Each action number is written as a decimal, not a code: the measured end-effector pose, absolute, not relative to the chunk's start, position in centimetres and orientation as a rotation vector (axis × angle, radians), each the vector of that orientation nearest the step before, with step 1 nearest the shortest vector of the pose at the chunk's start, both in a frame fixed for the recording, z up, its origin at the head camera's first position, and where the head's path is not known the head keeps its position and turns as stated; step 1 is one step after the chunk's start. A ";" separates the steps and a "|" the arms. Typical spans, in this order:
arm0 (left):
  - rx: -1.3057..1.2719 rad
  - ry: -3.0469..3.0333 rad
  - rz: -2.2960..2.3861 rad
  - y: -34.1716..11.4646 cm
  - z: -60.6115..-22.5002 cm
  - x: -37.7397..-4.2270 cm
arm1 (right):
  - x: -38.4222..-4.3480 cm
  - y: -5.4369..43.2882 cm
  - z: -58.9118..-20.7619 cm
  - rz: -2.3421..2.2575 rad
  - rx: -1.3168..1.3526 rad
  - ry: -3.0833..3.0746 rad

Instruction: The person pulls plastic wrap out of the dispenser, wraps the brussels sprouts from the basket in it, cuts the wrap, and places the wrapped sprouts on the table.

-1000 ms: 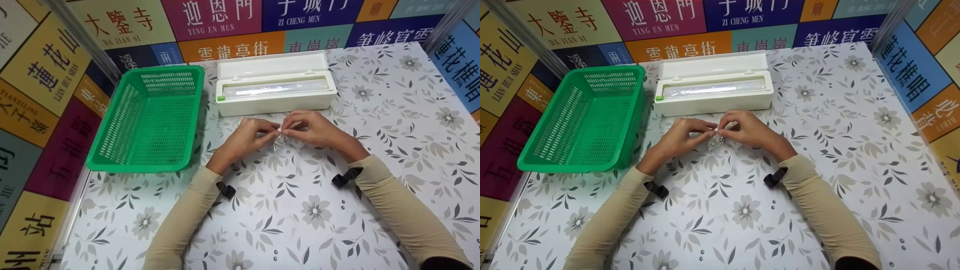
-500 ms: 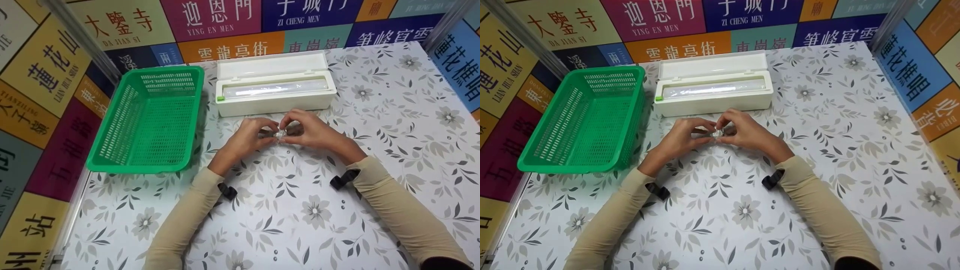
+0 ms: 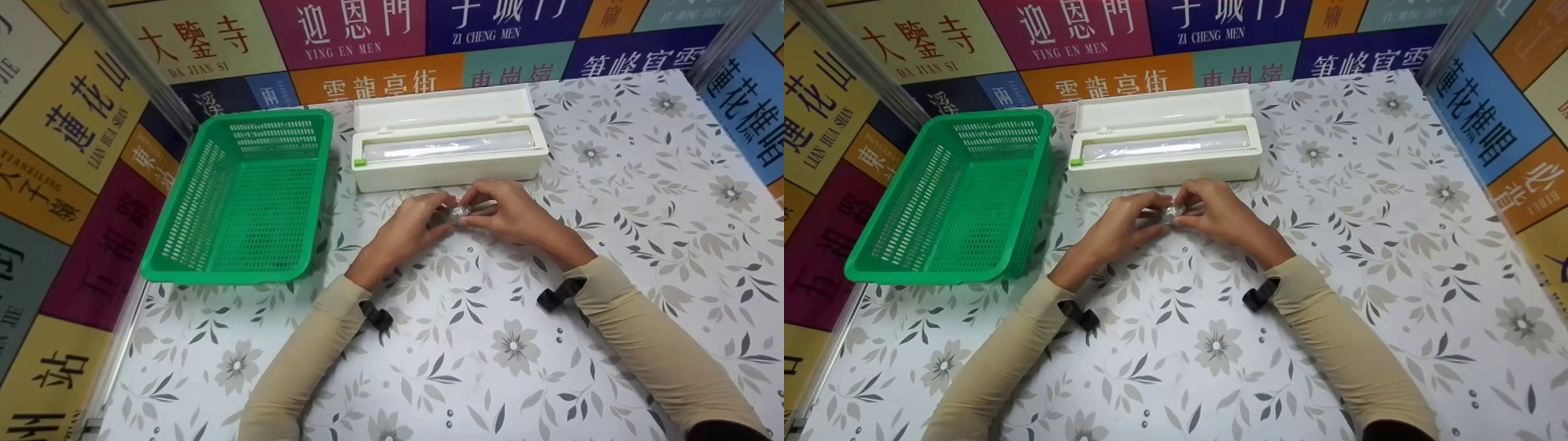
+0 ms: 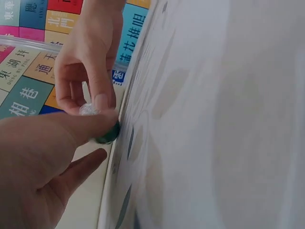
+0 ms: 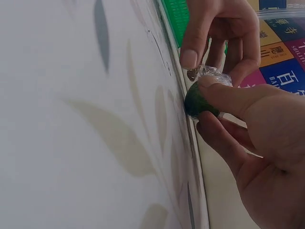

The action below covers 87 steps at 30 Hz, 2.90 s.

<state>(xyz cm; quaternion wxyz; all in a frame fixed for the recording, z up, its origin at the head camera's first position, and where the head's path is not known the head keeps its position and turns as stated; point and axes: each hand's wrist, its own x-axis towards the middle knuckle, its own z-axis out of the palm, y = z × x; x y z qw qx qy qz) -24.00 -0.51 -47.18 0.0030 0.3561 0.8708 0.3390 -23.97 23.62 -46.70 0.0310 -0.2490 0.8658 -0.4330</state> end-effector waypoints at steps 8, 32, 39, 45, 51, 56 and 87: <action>1.027 2.753 1.169 -0.5 -47.4 -24.1 | -23.9 23.5 -46.6 -1.190 -0.930 2.853; 1.100 2.827 1.077 -0.8 -47.4 -24.2 | -23.6 23.2 -46.6 -1.105 -0.934 2.903; 1.118 2.845 1.118 -0.7 -47.0 -23.9 | -23.6 23.3 -46.5 -1.153 -0.942 2.827; 1.073 2.785 1.109 -0.6 -46.4 -23.8 | -23.9 23.4 -46.6 -1.292 -0.813 2.631; 1.165 2.650 1.134 -0.6 -46.1 -23.8 | -23.7 23.3 -46.9 -1.204 -0.727 2.564; 1.097 2.479 1.283 -1.0 -46.1 -24.1 | -23.6 23.2 -46.9 -1.196 -0.730 2.538; 0.815 2.152 1.587 -2.7 -48.5 -25.3 | -24.2 24.5 -47.4 -1.377 -0.911 2.440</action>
